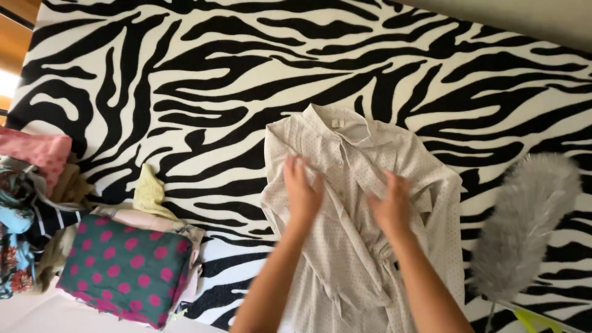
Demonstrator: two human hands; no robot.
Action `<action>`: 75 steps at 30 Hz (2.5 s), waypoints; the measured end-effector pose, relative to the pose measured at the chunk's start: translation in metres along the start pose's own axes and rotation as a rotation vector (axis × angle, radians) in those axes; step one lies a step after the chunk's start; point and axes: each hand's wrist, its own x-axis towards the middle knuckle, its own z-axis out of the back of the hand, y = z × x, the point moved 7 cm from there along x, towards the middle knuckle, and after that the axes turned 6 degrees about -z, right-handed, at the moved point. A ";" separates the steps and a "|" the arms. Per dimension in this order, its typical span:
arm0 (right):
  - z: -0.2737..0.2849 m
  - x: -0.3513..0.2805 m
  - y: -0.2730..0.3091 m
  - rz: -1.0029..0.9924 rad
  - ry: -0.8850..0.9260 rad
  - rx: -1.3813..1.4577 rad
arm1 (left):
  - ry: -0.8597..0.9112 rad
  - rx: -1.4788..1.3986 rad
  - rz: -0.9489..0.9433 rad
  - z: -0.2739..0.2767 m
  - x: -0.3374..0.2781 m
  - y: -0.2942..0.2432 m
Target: The person folds a light gray sweatshirt on a mattress, then places it on a stack of folded clothes. They then fold a white polka-dotted dress on a zebra-patterned bed and place it on the same stack.
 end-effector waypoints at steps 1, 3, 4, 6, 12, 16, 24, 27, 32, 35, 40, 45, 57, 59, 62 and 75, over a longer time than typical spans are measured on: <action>0.006 0.000 -0.013 0.000 -0.001 0.000 | 0.000 0.000 -0.001 0.002 -0.009 -0.010; 0.006 -0.004 -0.047 -0.091 0.154 -0.420 | 0.245 0.217 0.081 -0.008 -0.032 -0.024; 0.003 -0.003 -0.063 -0.091 0.154 -0.420 | 0.245 0.217 0.081 -0.013 -0.037 -0.018; -0.007 -0.001 -0.109 -0.263 0.251 -0.306 | 0.417 0.394 0.030 -0.039 -0.050 -0.005; 0.050 -0.015 -0.014 -0.376 0.326 -0.115 | 0.503 0.412 0.118 -0.038 -0.048 -0.006; 0.048 -0.012 -0.001 -0.143 0.137 0.184 | 0.461 0.437 0.082 -0.034 -0.048 -0.012; -0.049 -0.048 -0.031 -0.449 0.532 0.938 | 0.131 0.120 -0.074 -0.023 -0.075 0.013; -0.090 -0.072 -0.078 -0.444 0.554 1.047 | 0.171 -0.387 0.276 -0.013 -0.114 0.007; -0.099 -0.100 -0.098 -0.558 0.599 1.058 | 0.199 -0.141 0.186 -0.009 -0.173 -0.038; -0.107 -0.103 -0.109 -0.525 0.638 1.133 | 0.103 -0.137 0.169 0.011 -0.192 -0.070; -0.074 -0.112 -0.090 -0.254 0.541 1.047 | -0.023 -0.403 0.447 0.026 -0.232 -0.074; -0.040 -0.132 -0.109 -0.040 0.393 0.494 | -0.110 -0.790 0.771 0.003 -0.281 -0.034; 0.056 -0.147 -0.267 -0.067 -0.097 0.102 | -0.301 0.134 0.051 0.024 -0.259 -0.157; 0.055 -0.141 -0.291 -0.094 -0.064 0.111 | -0.177 0.019 -0.012 -0.012 -0.267 -0.168; 0.051 -0.142 -0.310 -0.325 0.174 0.043 | 0.021 -0.138 -0.100 -0.052 -0.268 -0.193; 0.124 -0.134 -0.214 -0.198 0.359 1.428 | 0.415 -0.493 -0.113 -0.042 -0.235 -0.305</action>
